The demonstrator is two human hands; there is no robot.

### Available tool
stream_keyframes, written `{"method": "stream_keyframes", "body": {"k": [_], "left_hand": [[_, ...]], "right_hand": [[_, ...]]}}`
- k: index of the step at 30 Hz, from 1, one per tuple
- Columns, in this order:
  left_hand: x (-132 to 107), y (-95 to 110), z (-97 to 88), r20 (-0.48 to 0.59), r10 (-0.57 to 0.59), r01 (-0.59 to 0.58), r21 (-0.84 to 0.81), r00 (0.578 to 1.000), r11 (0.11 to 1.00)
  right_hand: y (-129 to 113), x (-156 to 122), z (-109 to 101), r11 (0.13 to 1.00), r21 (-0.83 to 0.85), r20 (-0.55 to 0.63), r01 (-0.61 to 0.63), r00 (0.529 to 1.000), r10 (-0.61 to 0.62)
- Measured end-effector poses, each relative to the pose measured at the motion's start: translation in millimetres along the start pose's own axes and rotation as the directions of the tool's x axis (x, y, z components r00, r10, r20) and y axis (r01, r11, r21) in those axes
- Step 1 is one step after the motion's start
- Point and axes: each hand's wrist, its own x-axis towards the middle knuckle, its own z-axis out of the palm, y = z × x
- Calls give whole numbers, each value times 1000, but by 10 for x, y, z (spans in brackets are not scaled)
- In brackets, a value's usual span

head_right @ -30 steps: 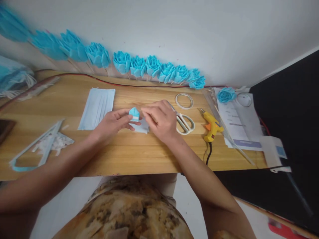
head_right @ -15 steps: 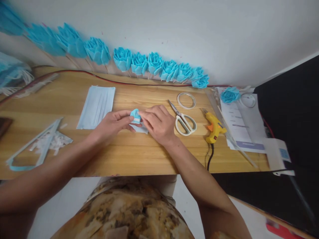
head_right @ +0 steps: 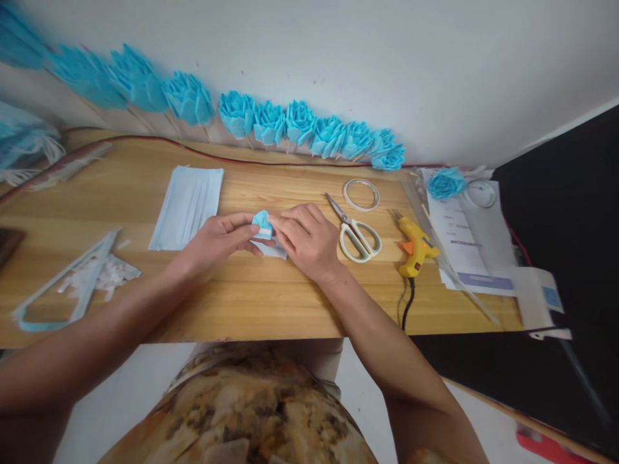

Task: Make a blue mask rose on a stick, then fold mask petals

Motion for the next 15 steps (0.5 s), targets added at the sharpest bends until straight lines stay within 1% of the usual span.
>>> {"method": "stream_keyframes", "body": {"k": [6,12,15], "left_hand": [[10,-12,-1,1,12,-12,-45,1000,999],[27,-52,-27,19,1,2,-162,1000,987],[33,-82,-41,20,7,-3,-172,1000,985]], "right_hand": [[-15,14,-6,1000,-22,32,1,999,-1],[-27,37,-9,999,-17,30,50,998,-49],[-21,33,0,999,-2,55,33,998,-33]]}}
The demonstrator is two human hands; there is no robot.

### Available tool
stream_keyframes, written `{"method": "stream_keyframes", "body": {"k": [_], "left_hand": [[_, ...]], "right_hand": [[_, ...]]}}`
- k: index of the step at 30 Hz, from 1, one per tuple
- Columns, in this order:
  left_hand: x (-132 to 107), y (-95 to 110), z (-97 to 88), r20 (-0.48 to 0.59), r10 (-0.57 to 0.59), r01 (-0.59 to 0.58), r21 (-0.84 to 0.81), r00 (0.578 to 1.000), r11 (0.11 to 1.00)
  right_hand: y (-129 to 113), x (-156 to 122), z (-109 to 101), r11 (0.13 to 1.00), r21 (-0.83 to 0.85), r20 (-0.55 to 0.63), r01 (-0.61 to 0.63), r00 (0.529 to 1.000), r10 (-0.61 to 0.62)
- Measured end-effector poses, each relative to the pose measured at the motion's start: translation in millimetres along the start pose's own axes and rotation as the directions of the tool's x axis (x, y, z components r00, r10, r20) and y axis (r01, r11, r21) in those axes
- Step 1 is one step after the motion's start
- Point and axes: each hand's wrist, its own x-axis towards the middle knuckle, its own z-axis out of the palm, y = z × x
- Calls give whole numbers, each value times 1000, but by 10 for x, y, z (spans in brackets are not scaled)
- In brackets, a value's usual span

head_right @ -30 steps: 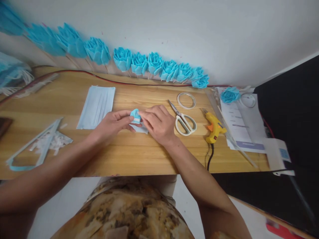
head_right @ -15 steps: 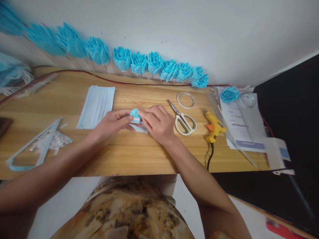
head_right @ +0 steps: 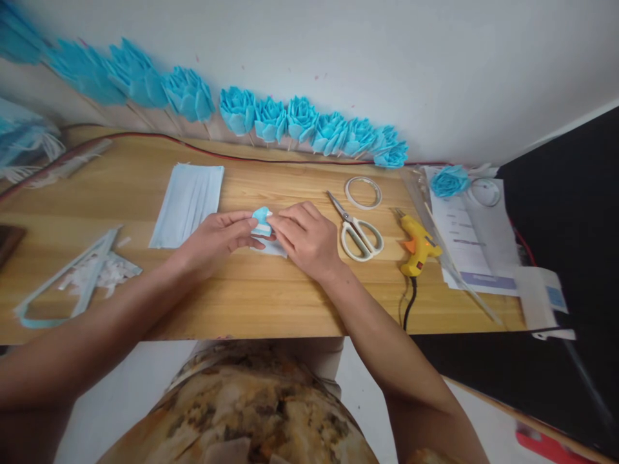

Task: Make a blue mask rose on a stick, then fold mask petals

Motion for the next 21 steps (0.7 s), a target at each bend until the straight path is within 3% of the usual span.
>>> {"method": "stream_keyframes", "body": {"k": [7,10,12,15,18,21], "left_hand": [[19,26,-5,-30,0,-1,-3,1000,1000],[11,44,1,-36,20,-18,40,999,999],[2,47,9,-36,43,-38,113,998,993],[-4,38,21,-44,99,-86,234,994,968],[3,20,28,-58,170,-146,295,984,944],[6,8,36,-63,205,-171,347,977,922]], "right_hand": [[-47,52,-68,994,104,62,-34,998,28],[-71,65,-102,958,217,73,-185,982,173],[-69,52,-90,871,347,98,-347,938,334],[-44,8,-18,652,537,237,-536,837,494],[-20,-27,60,441,648,403,-621,771,494],[-15,-33,94,345,677,478,-650,745,466]]}}
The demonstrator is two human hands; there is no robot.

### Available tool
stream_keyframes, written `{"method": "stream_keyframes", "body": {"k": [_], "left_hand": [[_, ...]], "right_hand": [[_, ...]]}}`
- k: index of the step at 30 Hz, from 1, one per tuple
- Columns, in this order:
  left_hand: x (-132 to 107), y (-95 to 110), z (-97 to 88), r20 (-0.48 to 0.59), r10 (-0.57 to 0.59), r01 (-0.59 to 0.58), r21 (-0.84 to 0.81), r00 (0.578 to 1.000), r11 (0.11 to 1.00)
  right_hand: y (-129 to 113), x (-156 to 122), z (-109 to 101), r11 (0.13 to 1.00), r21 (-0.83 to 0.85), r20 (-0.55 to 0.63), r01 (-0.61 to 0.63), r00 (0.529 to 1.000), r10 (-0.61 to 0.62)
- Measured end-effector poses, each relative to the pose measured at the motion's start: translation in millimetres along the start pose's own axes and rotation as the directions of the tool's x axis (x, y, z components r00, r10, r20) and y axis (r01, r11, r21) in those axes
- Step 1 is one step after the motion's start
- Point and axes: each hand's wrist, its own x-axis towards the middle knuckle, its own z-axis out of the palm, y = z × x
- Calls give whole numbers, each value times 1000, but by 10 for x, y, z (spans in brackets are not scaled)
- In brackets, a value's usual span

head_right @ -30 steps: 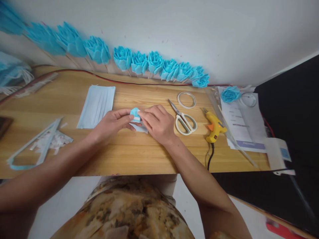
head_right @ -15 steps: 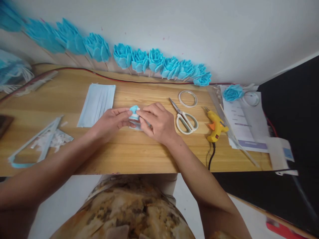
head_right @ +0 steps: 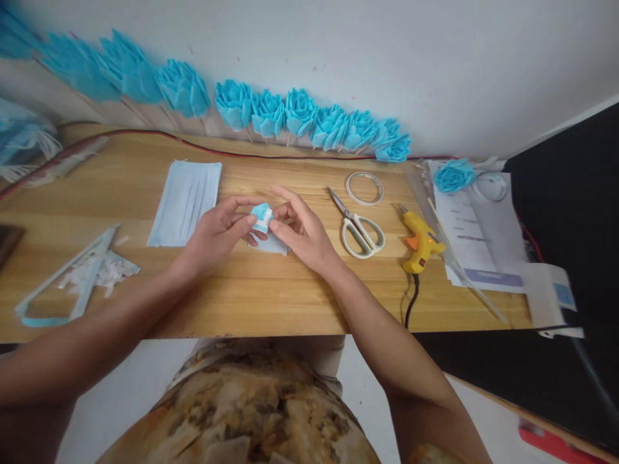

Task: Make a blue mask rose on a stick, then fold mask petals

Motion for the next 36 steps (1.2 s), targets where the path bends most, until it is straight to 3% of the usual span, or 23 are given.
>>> {"method": "stream_keyframes", "body": {"k": [10,16,25,36], "left_hand": [[-14,-1,27,53,29,-34,85,998,996],[-4,62,12,35,25,-32,223,999,974],[-17,93,28,70,-45,27,241,997,970],[9,77,9,0,-36,35,185,999,982]], "right_hand": [[-31,6,33,999,-34,1,13,1000,-13],[-88,-6,55,1000,-18,8,-18,1000,18],[-70,-13,28,999,20,-36,-46,998,47],[-57,9,24,999,31,-147,-16,989,21]]}}
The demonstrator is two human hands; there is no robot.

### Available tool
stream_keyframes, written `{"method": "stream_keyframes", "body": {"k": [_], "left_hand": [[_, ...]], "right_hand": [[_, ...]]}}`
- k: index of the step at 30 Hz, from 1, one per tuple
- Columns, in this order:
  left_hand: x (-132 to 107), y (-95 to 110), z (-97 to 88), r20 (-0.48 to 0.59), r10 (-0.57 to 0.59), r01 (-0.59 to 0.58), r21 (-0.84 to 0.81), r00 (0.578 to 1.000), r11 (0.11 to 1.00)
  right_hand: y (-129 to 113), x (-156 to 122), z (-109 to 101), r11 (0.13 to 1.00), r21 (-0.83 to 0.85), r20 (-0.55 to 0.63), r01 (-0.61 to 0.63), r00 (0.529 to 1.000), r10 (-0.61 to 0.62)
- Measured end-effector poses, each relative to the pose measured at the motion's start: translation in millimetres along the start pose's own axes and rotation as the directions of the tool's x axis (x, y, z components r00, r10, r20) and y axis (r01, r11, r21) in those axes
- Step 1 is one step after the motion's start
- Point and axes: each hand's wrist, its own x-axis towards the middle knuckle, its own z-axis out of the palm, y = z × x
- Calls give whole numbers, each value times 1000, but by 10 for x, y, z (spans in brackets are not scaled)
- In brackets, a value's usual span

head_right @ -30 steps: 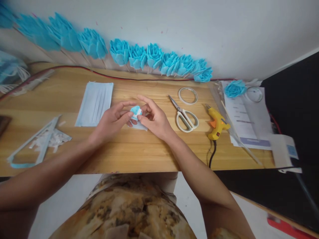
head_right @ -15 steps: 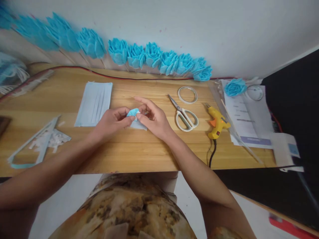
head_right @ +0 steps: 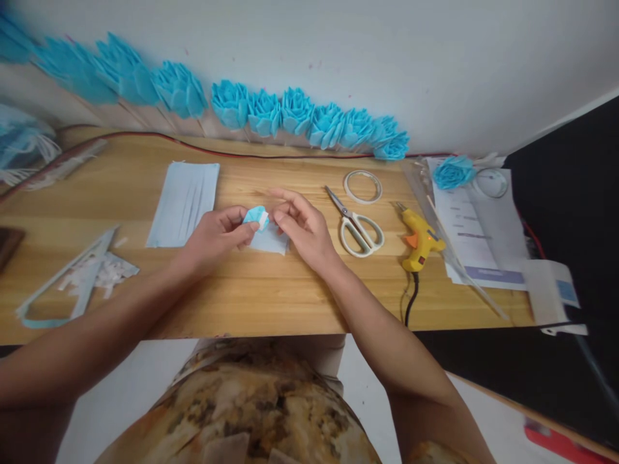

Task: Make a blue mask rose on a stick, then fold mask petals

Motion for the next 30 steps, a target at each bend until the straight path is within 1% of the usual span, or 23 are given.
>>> {"method": "stream_keyframes", "body": {"k": [2,4,5,7,9,12,18,21,25,30], "left_hand": [[8,-22,-8,-24,-3,2,-20,1000,1000],[17,-43,-15,-43,-6,4,-33,999,999],[20,-51,-18,-50,-6,4,-33,999,999],[25,-62,-21,-54,1,-2,-18,999,1000],[26,-65,-20,-53,18,-18,9,998,1000],[24,-70,-14,-53,43,-40,47,998,998],[23,-87,-9,-40,66,-62,98,997,993],[19,-78,-3,-30,69,-66,97,997,993],[9,-51,8,-35,66,-62,90,997,994],[-2,-14,13,-28,35,-33,66,999,997]], "right_hand": [[-7,-14,15,994,-98,-90,47,994,-56],[-25,-32,28,958,-261,-158,119,974,-164],[-35,-42,32,925,-344,-164,160,960,-228],[-54,-56,36,852,-468,-133,233,935,-329],[-61,-60,35,801,-528,-86,281,921,-380],[-53,-53,33,769,-551,-34,325,912,-410],[-34,-39,42,742,-551,26,381,897,-441],[-33,-38,48,761,-528,19,377,901,-433],[-31,-39,55,811,-499,-19,306,931,-364],[-44,-42,63,839,-454,-38,300,934,-355]]}}
